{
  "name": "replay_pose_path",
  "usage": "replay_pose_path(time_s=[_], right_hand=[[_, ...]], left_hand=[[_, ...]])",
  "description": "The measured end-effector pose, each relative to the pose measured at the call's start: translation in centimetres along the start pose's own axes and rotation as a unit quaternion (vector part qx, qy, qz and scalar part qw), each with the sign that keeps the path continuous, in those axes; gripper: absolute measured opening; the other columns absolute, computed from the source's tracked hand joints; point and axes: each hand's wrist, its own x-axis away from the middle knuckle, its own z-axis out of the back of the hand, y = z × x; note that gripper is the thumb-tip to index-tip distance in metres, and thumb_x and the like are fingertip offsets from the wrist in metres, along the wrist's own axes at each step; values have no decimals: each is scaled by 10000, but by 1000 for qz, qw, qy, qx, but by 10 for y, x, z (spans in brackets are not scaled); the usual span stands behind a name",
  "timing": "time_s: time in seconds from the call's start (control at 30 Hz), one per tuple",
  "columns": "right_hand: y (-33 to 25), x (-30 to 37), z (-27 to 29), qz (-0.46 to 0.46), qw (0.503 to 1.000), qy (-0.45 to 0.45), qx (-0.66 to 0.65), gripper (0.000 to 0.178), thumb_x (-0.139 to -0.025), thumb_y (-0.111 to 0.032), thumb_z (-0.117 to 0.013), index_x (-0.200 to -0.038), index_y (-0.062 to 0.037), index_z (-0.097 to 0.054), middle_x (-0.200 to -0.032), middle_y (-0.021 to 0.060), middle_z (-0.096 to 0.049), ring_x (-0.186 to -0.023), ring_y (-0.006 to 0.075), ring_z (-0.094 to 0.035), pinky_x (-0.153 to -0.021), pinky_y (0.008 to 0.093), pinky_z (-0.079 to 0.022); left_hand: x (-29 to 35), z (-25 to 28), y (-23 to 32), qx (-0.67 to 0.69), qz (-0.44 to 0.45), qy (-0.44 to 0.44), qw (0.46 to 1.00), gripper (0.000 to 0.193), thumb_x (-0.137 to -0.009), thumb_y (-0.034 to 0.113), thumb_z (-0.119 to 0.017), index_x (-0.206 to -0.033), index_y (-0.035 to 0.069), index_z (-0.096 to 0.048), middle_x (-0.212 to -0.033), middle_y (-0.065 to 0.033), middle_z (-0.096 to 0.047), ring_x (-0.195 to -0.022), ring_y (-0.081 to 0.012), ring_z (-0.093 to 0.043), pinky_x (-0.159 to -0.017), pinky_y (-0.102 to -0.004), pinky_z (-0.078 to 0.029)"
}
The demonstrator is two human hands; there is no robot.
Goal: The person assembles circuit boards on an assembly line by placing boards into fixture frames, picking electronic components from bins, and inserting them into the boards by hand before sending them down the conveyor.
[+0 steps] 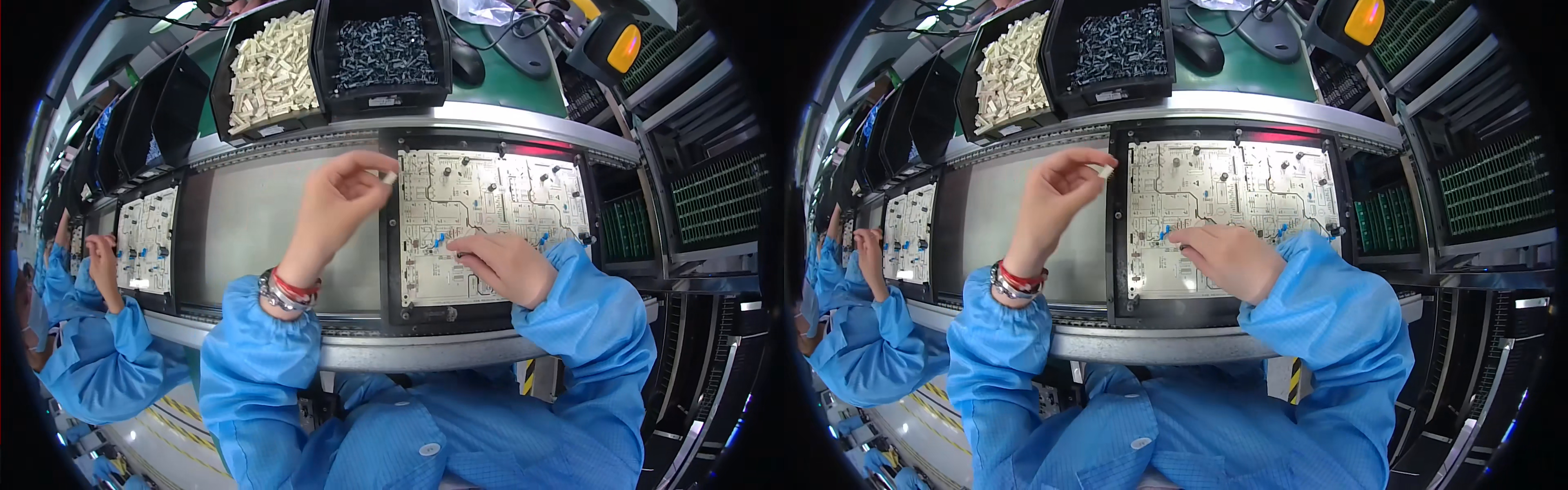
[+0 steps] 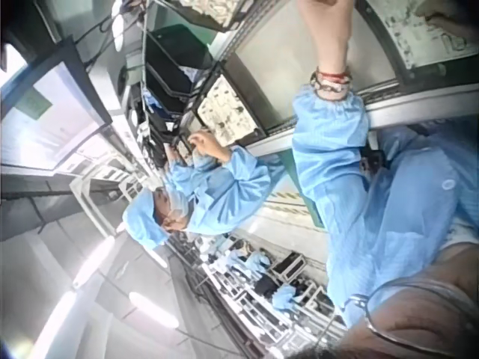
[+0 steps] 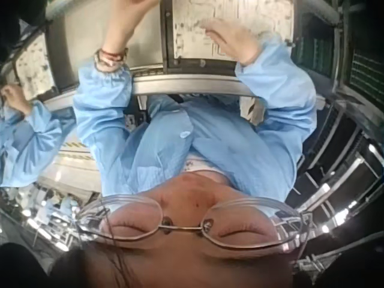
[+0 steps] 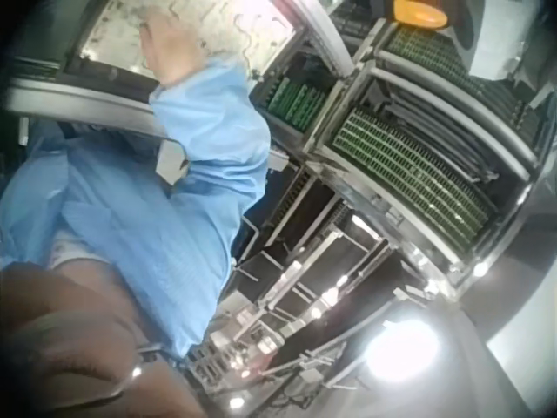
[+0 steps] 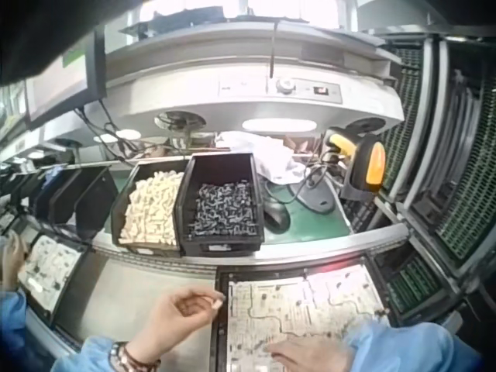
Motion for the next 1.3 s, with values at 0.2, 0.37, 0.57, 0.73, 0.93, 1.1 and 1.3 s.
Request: replay_pose_path(time_s=[0.2,0.37,0.57,0.73,0.93,1.1,1.3], right_hand=[[-6,5,2,-39,999,-16,-21,142,-846,-93,-564,-983,-68,-591,-908,110,-636,-817,299,-625,-714,361,-516],[3,3,1,57,998,-9,4,181,-792,-21,-602,-972,-41,-599,-902,102,-607,-840,282,-594,-725,346,-488],[1,2,-3,81,996,-4,32,206,-732,-7,-647,-932,-33,-604,-874,73,-557,-826,259,-537,-722,336,-463],[3,1,-8,88,995,13,36,159,-724,-19,-655,-870,-24,-591,-859,80,-561,-818,262,-543,-730,333,-459],[1,0,-8,106,992,20,64,163,-711,-15,-662,-856,-27,-588,-846,77,-566,-816,257,-545,-735,332,-462],[5,4,-10,124,988,32,81,174,-700,-20,-672,-859,-38,-604,-829,78,-564,-815,264,-543,-730,344,-463],[4,4,28,83,991,97,43,224,-707,-24,-680,-926,-29,-633,-818,88,-582,-800,293,-554,-756,369,-460]], left_hand=[[6,-17,-7,77,13,-2,997,173,-790,-30,-659,-959,-40,-626,-997,-48,-601,-860,-78,-599,-705,-176,-503],[5,-21,-11,60,17,-10,998,141,-784,-38,-661,-923,-48,-639,-1060,-74,-579,-876,-109,-612,-746,-194,-517],[4,-22,-11,52,23,-14,998,143,-784,-36,-661,-926,-37,-647,-1061,-68,-582,-897,-108,-601,-767,-201,-508],[3,-21,-11,53,32,-12,998,152,-784,-44,-655,-936,-31,-648,-1076,-61,-573,-921,-110,-589,-796,-209,-505],[3,-22,-7,49,26,-12,998,167,-786,-55,-641,-951,-35,-646,-1103,-68,-551,-944,-119,-583,-805,-217,-515],[0,-27,-9,25,16,-25,999,188,-784,-71,-623,-969,-39,-638,-1134,-84,-522,-953,-131,-580,-830,-228,-517],[-2,-42,-4,-5,40,-36,999,261,-756,-79,-654,-1008,-23,-615,-971,-49,-602,-880,-107,-587,-778,-219,-510]])
